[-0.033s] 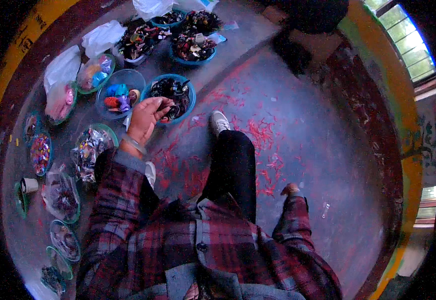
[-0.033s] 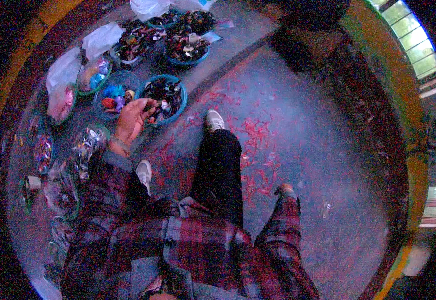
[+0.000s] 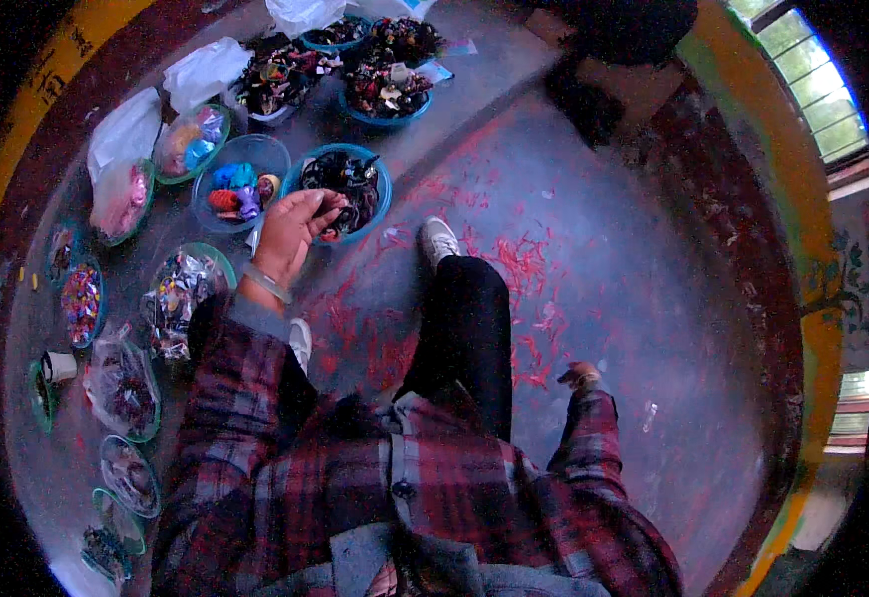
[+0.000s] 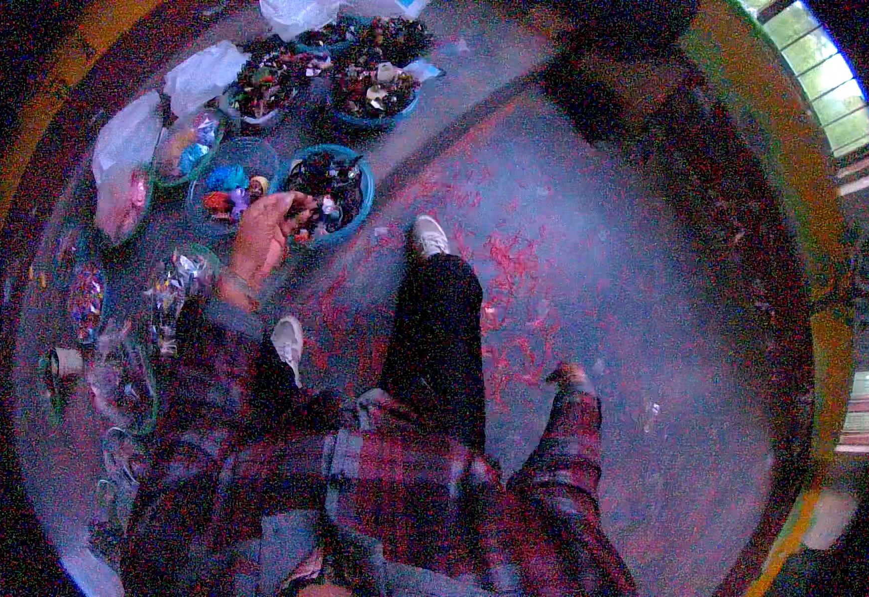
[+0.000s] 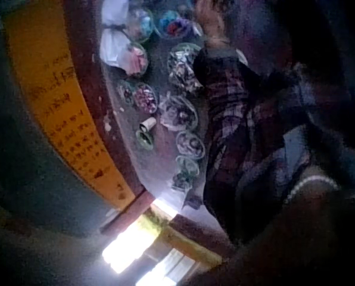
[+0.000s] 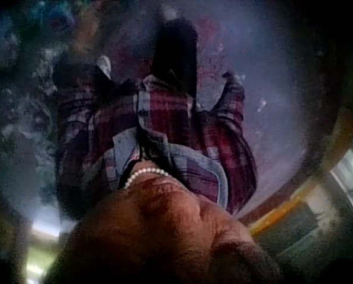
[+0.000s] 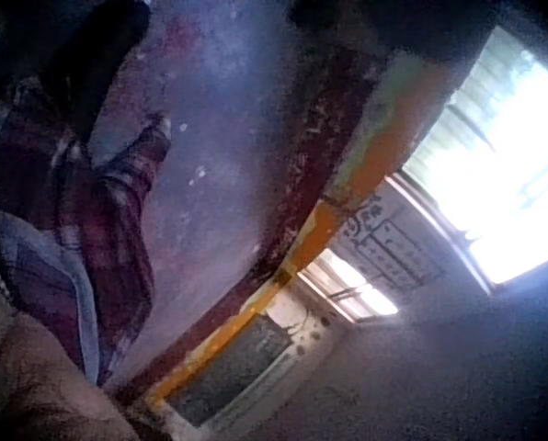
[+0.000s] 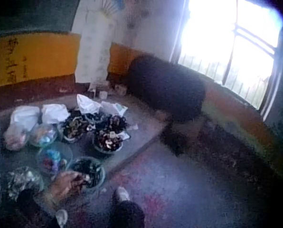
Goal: The person sits on the floor and assembles small craft items by hand, picking components from bowls and plastic bags and joining them together. The person handles multiple small parts and places assembled items into a bowl.
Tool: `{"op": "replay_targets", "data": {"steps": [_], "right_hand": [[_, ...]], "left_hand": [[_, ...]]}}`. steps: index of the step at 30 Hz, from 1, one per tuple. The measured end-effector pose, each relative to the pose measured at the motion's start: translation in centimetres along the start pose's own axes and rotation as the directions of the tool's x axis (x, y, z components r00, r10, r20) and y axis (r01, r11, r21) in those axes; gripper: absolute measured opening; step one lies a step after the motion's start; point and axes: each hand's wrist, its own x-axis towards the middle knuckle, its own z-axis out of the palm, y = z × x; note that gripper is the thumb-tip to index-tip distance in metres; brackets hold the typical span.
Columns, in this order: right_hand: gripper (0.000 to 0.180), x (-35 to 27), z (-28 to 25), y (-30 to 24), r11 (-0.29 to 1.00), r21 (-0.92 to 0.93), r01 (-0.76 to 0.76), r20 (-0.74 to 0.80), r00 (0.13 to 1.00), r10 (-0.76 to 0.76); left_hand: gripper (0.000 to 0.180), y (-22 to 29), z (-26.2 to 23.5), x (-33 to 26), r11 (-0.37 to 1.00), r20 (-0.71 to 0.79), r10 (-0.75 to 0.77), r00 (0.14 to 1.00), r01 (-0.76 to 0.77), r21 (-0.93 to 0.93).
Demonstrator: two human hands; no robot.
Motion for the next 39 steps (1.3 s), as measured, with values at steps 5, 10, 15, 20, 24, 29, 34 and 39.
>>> {"op": "replay_targets", "data": {"steps": [5, 10, 15, 20, 24, 29, 34, 39], "right_hand": [[0.052, -1.8, 0.8, -2.5, 0.838, 0.531, 0.127, 0.067, 0.979, -0.191], [0.047, -6.8, 3.9, -10.9, 0.702, 0.631, 0.330, 0.007, 0.902, -0.431], [0.047, -7.1, 4.6, -13.8, 0.656, 0.642, 0.398, 0.057, 0.828, -0.558], [0.044, -1.7, 3.9, -9.7, 0.819, -0.489, 0.301, -0.007, 0.937, -0.348], [0.043, 0.9, 4.0, -1.6, 0.748, -0.652, -0.122, -0.121, 0.991, 0.057], [0.043, -2.9, 5.6, -8.3, 0.796, 0.570, 0.203, 0.085, 0.949, -0.303], [0.041, -6.5, 7.7, -14.4, 0.583, 0.733, 0.351, 0.088, 0.801, -0.593], [0.038, -7.5, 8.9, -17.0, 0.528, 0.771, 0.356, 0.106, 0.745, -0.658]], "left_hand": [[0.020, 0.8, -0.1, -0.8, 0.999, -0.034, -0.053, 0.998, 0.053, 0.011], [0.020, 0.8, 0.1, -0.7, 0.995, 0.034, -0.093, 0.995, 0.093, 0.021], [0.021, 0.9, -0.2, -0.9, 0.999, 0.006, -0.050, 0.999, 0.050, 0.021], [0.020, 0.6, 0.1, -1.2, 0.997, 0.031, -0.078, 0.996, 0.078, 0.009], [0.019, 0.7, -0.7, -0.6, 0.999, 0.018, -0.051, 0.999, 0.051, 0.000], [0.021, 1.2, 0.0, -1.7, 0.998, -0.038, -0.059, 0.998, 0.059, -0.014], [0.019, 1.1, 0.2, -1.5, 0.993, 0.018, -0.103, 0.995, 0.103, -0.057], [0.019, 0.4, -0.4, -1.2, 0.998, 0.019, 0.043, 0.999, -0.042, -0.038]]}}
